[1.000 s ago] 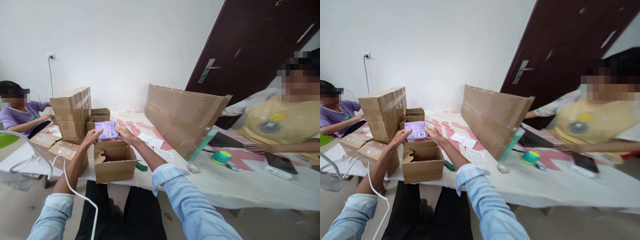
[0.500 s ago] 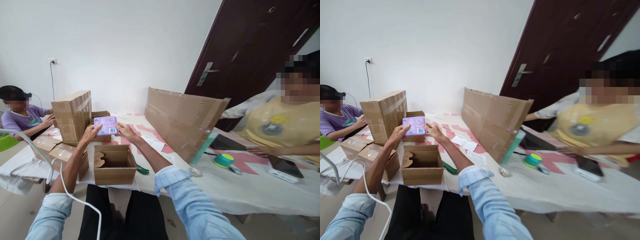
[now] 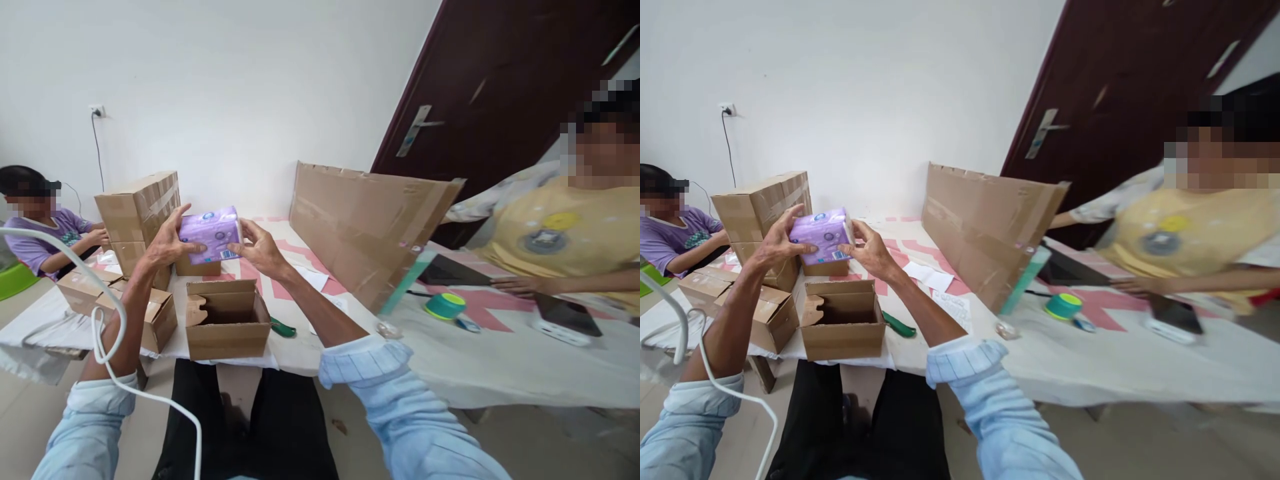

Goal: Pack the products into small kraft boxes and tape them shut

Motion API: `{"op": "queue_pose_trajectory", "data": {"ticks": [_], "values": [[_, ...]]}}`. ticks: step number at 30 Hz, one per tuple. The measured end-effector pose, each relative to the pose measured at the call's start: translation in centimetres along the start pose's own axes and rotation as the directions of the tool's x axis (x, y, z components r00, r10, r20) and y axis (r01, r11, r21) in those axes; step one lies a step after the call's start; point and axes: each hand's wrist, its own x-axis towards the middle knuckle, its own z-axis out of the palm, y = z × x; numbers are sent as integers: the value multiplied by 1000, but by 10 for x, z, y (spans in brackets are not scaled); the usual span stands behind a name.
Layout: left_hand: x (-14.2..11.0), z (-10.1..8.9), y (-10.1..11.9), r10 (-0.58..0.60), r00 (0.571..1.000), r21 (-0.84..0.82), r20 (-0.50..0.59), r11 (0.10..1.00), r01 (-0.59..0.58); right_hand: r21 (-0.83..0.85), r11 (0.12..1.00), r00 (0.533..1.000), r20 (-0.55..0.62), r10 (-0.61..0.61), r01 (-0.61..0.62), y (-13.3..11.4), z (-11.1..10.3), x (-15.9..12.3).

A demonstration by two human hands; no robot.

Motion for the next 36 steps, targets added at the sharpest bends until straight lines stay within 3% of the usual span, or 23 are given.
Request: {"op": "queue_pose_trajectory", "data": {"ticks": [3,6,9,11,17,22,26,32,36], "values": [[3,-1,-19,-84,992,40,92,996,81,-93,994,998,42,53,-49,16,-4,-13],[5,-3,-41,-167,985,173,50,973,156,-304,935,976,64,209,-180,37,-18,-29],[8,-3,-64,-263,965,419,23,879,229,-434,838,897,132,422,-330,57,-31,-45],[11,1,-80,-333,942,532,42,806,261,-440,818,848,199,492,-371,66,-35,-52],[19,32,-127,-465,880,644,96,703,301,-421,824,823,254,508,-379,65,-31,-60],[21,58,-164,-561,822,710,100,619,336,-514,798,860,203,469,-314,62,-27,-64],[23,68,-186,-636,771,755,41,525,393,-593,751,875,154,459,-289,63,-28,-63],[30,70,-195,-721,693,790,-21,413,453,-684,666,893,45,447,-298,72,-35,-31],[42,57,-185,-720,694,767,17,455,453,-732,623,887,55,458,-276,83,-32,-5]]}}
